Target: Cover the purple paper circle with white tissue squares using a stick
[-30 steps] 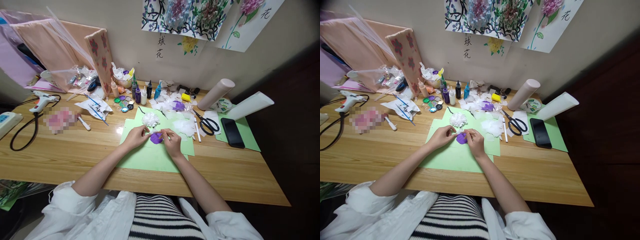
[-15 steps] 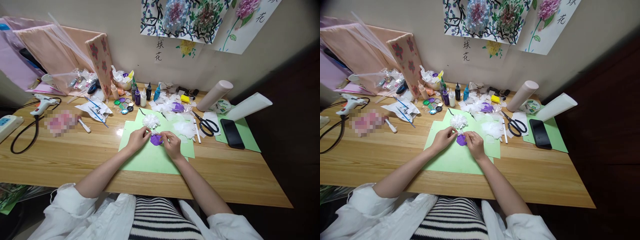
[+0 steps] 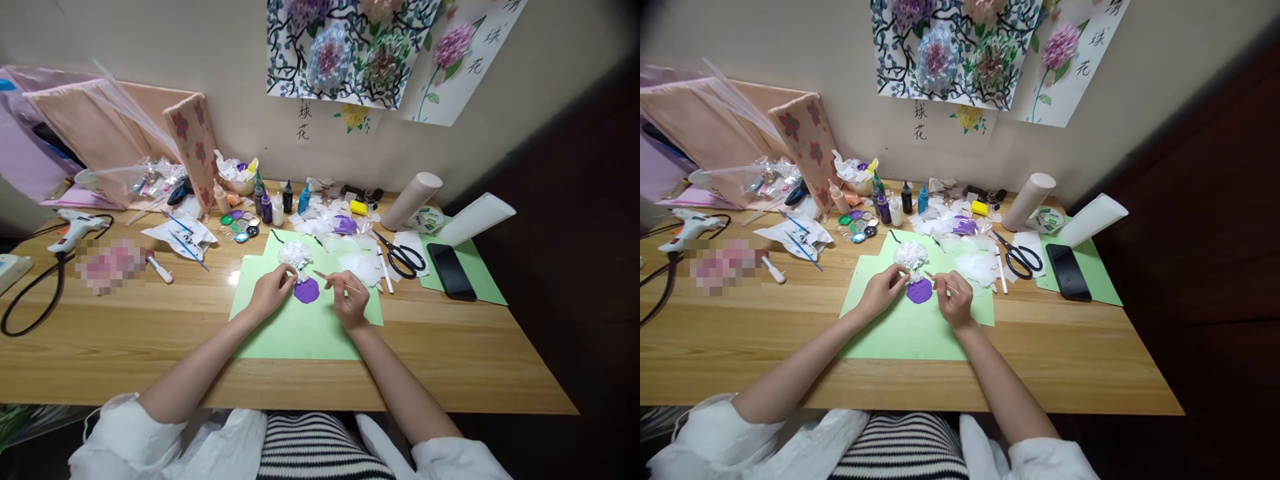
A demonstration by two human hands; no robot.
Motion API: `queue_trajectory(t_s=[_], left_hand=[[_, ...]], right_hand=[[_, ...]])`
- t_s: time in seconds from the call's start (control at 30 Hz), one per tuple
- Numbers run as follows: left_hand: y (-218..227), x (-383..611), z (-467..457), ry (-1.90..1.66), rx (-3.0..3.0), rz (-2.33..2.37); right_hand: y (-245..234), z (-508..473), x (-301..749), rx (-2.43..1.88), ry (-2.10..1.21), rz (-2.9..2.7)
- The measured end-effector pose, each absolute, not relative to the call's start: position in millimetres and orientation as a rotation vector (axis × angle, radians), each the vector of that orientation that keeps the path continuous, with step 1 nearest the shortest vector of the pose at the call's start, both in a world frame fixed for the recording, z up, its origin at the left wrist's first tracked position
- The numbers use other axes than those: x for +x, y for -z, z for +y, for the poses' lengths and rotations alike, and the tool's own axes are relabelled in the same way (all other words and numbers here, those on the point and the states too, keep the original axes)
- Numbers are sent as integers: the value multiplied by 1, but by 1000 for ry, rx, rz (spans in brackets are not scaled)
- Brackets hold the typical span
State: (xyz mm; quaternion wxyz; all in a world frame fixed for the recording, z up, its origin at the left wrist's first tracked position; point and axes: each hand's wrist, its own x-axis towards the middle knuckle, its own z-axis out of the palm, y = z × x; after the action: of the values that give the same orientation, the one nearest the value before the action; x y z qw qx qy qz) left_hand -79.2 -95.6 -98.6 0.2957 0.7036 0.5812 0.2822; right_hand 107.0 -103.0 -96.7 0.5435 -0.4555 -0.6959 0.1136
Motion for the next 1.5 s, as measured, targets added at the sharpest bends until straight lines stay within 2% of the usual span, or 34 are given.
queue_trajectory(t_s=[0.13,0.27,0.5,0.77,1.0,1.5], left_hand=[[96,-81,-95,-768,1815,1545],[93,-82,-95,-793,1772,1541],[92,-82,-94,-831,1705,1513],[94,-83,-94,-848,1687,1498],[96,-83,-94,-853,1664,1501],[97,-83,-93,-856,1652,1486]], right_hand=[[88,-84,141,-1208,-288,-1581],[92,-64,169,-1449,-289,-1765],[108,-59,174,-1544,-319,-1827],[104,-60,171,-1595,-252,-1739],[105,-61,171,-1525,-374,-1860],[98,-61,170,-1529,-358,-1686]])
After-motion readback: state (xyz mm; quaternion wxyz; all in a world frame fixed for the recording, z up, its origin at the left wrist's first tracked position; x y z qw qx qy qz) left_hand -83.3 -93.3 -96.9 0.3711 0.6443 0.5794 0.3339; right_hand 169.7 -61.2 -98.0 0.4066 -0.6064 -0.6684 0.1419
